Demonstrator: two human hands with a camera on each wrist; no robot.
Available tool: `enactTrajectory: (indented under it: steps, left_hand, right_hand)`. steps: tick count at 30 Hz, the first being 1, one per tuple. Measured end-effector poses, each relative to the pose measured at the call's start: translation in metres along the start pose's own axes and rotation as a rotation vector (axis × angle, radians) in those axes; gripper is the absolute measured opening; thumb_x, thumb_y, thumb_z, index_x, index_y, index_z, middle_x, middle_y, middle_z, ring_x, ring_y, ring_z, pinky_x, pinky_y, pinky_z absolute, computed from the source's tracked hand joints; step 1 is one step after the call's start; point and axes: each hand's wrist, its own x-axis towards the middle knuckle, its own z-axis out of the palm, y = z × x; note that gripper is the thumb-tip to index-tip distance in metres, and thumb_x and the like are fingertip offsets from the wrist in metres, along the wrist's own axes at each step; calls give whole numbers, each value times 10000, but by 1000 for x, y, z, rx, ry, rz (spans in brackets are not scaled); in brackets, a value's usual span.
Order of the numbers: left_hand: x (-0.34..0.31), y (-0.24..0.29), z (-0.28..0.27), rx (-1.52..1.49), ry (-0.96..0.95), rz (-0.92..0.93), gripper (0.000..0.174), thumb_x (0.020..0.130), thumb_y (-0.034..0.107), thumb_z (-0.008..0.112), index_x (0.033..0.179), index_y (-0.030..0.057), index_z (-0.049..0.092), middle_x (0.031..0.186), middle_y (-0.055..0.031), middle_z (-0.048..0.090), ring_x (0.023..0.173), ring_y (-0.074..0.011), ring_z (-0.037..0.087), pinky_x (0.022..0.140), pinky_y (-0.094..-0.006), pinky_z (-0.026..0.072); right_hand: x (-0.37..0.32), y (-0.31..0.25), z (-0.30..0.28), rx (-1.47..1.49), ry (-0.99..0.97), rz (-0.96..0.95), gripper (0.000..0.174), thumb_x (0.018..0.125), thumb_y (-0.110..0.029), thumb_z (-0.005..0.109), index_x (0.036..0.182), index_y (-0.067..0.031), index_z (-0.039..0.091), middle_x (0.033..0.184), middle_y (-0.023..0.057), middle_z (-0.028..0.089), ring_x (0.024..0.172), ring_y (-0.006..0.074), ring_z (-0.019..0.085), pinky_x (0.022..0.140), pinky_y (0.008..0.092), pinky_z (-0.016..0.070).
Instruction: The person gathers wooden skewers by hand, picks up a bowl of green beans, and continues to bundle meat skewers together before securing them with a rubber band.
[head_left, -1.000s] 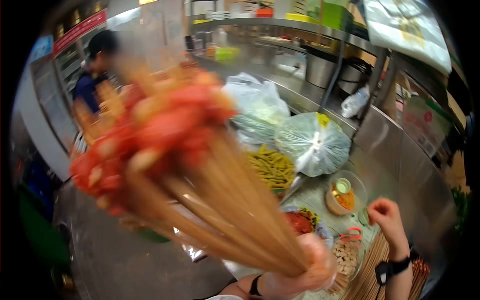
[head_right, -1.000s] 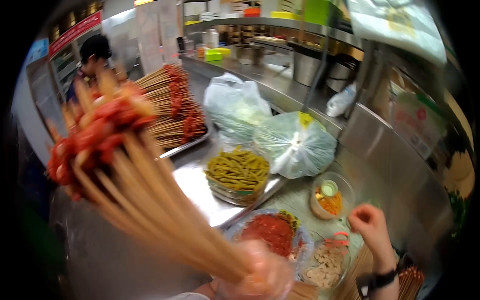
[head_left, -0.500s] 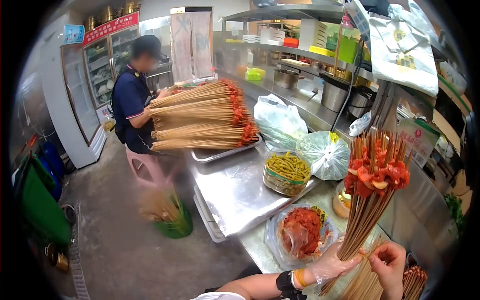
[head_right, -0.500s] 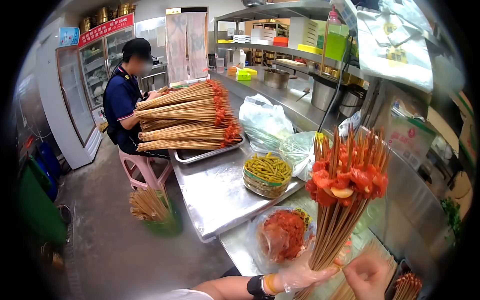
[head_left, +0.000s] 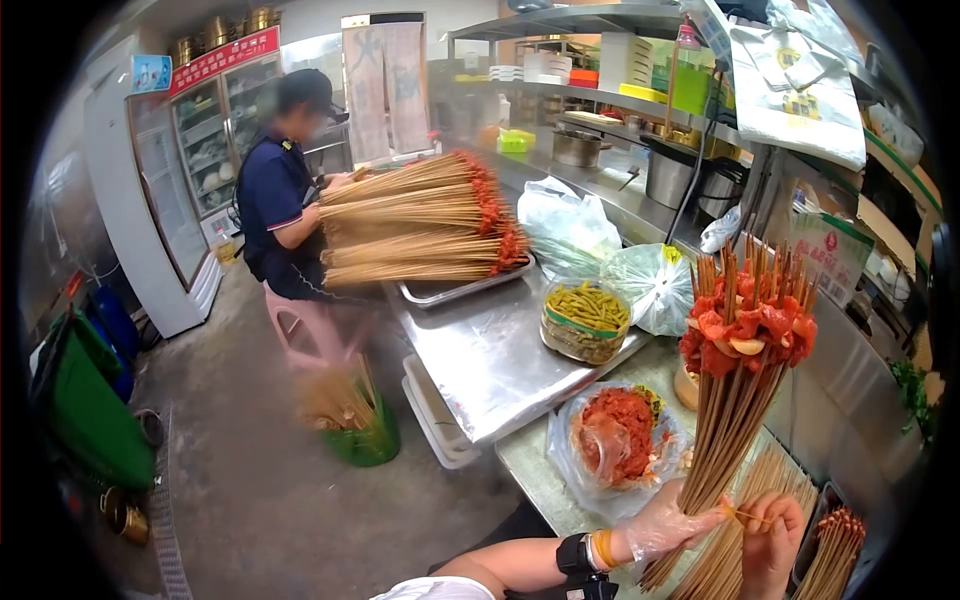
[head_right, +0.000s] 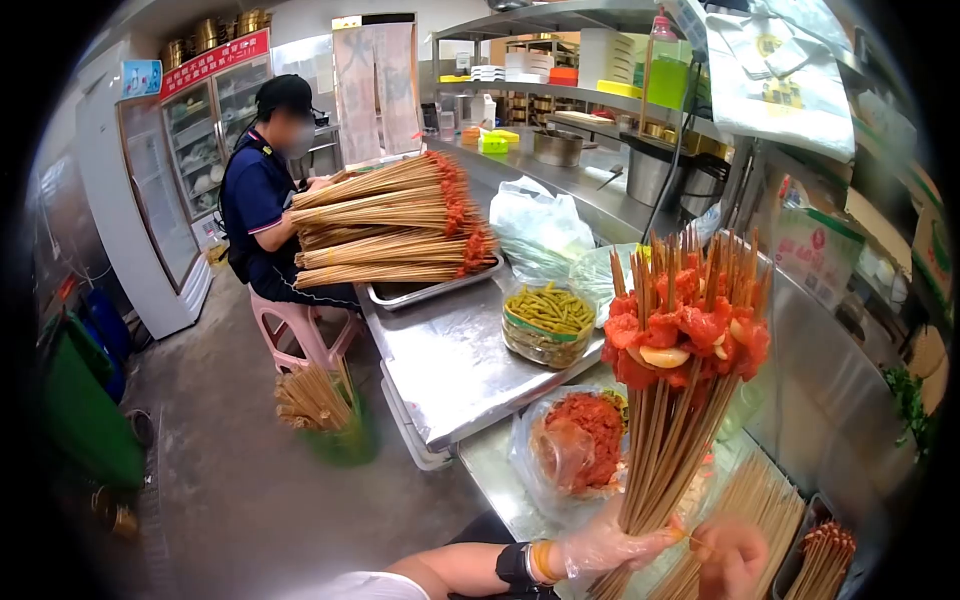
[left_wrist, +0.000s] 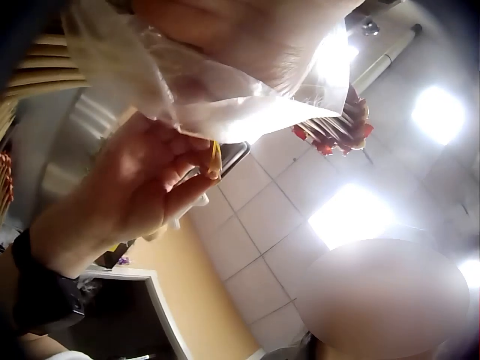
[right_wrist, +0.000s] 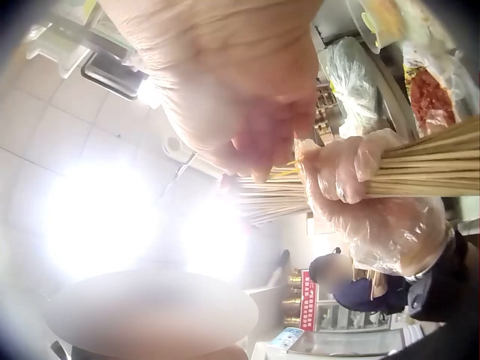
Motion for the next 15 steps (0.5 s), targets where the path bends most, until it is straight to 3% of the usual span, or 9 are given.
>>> enactTrajectory:
  steps: [2,5,8,9,12,15]
  left_hand:
    - [-3,2,3,-13,8,-4,152,902,120,622,1019,40,569,634,29,489,461,-42,384,416,-207,306]
    - [-3,-2,-1,49,7,24,158,904,148,625,997,37,562,617,29,480,458,-44,388,416,-209,308]
    - [-3,-5,-4,73,63,25,166,904,174,628,966,38,555,595,33,466,454,-47,388,415,-212,310]
    - [-4,-6,-5,72,90,18,170,904,182,629,955,39,552,588,34,461,452,-47,387,414,-213,311]
    - [-1,-11,-11,8,44,5,168,905,187,629,965,49,553,587,37,460,453,-49,390,413,-218,311]
    - [-2,-4,-9,-14,70,39,153,907,215,631,925,72,581,601,35,482,481,-55,421,431,-223,335]
  right_hand:
    - [-3,2,1,52,36,-68,285,904,-267,610,770,-80,443,705,45,469,712,165,460,705,302,389]
    - [-9,-4,15,380,58,-96,215,893,-196,611,782,-67,480,692,35,484,684,142,460,673,273,394]
    - [-25,-22,6,463,55,-40,185,912,-237,612,999,-77,575,504,-18,430,837,198,506,1043,499,328]
    - [-24,-30,17,457,29,-62,118,932,-184,581,991,-82,579,480,-11,391,776,126,491,1012,439,362]
    - [-32,-39,26,-77,170,29,71,929,-135,569,886,-77,564,564,-7,436,745,131,473,879,358,389]
    - [-27,-38,32,-261,283,373,128,906,-149,585,824,-61,540,655,4,476,742,158,466,801,325,364]
